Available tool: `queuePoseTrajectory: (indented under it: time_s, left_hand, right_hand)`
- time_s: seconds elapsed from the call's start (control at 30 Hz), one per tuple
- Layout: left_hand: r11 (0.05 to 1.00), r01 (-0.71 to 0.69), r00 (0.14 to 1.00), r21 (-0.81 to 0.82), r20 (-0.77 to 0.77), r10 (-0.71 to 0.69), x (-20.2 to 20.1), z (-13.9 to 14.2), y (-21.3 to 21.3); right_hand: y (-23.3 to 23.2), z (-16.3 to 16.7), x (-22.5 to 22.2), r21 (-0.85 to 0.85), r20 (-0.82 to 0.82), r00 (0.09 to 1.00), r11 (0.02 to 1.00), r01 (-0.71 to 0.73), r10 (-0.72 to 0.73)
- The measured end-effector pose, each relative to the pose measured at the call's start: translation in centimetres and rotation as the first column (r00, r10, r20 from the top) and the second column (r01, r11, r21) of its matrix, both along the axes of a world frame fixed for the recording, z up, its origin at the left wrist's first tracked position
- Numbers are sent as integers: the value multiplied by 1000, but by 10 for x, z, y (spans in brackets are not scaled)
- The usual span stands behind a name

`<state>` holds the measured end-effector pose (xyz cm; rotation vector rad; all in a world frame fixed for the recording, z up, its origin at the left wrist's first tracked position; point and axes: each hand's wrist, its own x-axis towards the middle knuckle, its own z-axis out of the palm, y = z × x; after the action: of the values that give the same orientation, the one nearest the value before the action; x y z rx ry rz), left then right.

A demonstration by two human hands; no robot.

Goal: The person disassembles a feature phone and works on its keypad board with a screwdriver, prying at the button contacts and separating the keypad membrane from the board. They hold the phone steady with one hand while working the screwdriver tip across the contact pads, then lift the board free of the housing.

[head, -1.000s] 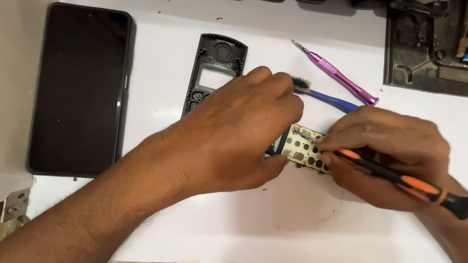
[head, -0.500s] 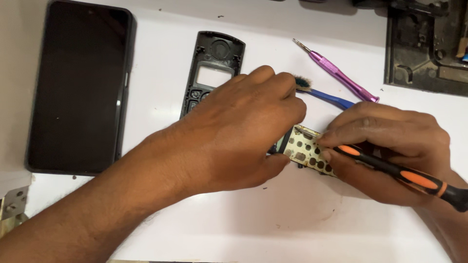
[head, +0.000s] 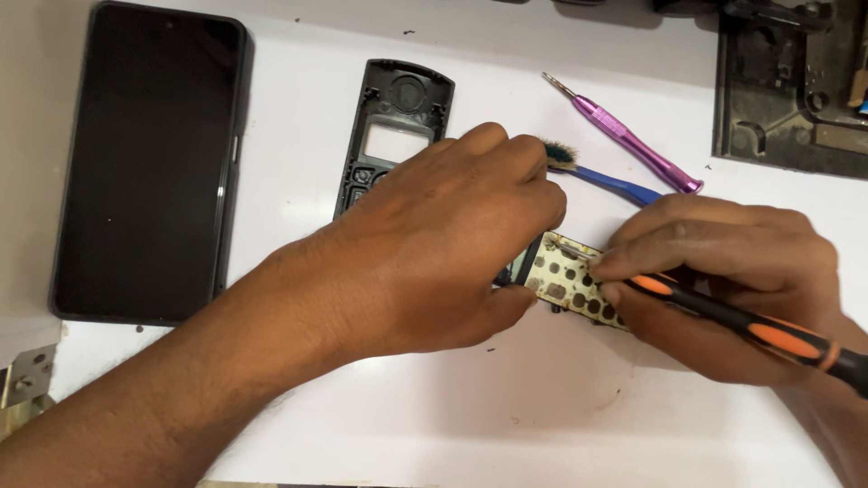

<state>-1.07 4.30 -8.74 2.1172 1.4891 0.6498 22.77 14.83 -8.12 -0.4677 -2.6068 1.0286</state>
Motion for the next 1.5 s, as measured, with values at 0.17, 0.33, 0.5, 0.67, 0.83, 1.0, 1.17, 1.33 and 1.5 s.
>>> queuePoseTrajectory:
  time_s: [0.17, 0.33, 0.5, 0.67, 0.83, 1.0, 1.17, 1.33, 1.5]
  left_hand:
    - [1000, 8, 1000, -6, 22, -8, 0, 1, -1]
    - [999, 7, 1000, 44, 13, -7, 0, 3, 0]
    - [998, 0, 1000, -56, -5, 0, 1, 1, 1]
    - [999, 12, 999, 33, 31, -13, 0, -2, -1]
    - [1000, -1, 1000, -20, 8, 1, 0, -1, 0]
    - [1000, 2, 999, 11, 54, -3, 0, -1, -1]
    - [1000, 0, 999, -8, 38, 0, 0, -2, -1]
    - [1000, 1, 1000, -9, 11, 0, -1, -2, 0]
    - [1000, 6, 999, 22, 51, -7, 0, -4, -1]
  right_hand:
    - [0, 1, 1, -53, 41, 998, 998, 40, -38]
    - [0, -2, 1, -50, 9, 1000, 998, 25, -25]
    - [0, -2, 1, -2, -5, 1000, 1000, 25, -25]
    - [0, -2, 2, -75, -20, 1000, 997, 20, -22]
    - [0, -4, 4, -60, 4, 999, 998, 32, -32]
    - [0, -3, 4, -123, -23, 1000, 992, 3, -6]
    - [-2, -2, 1, -91, 13, 1000, 996, 21, -20]
    - [0, -1, -1, -60, -10, 1000, 998, -14, 13]
    - [-1, -1, 0, -80, -8, 1000, 997, -3, 2]
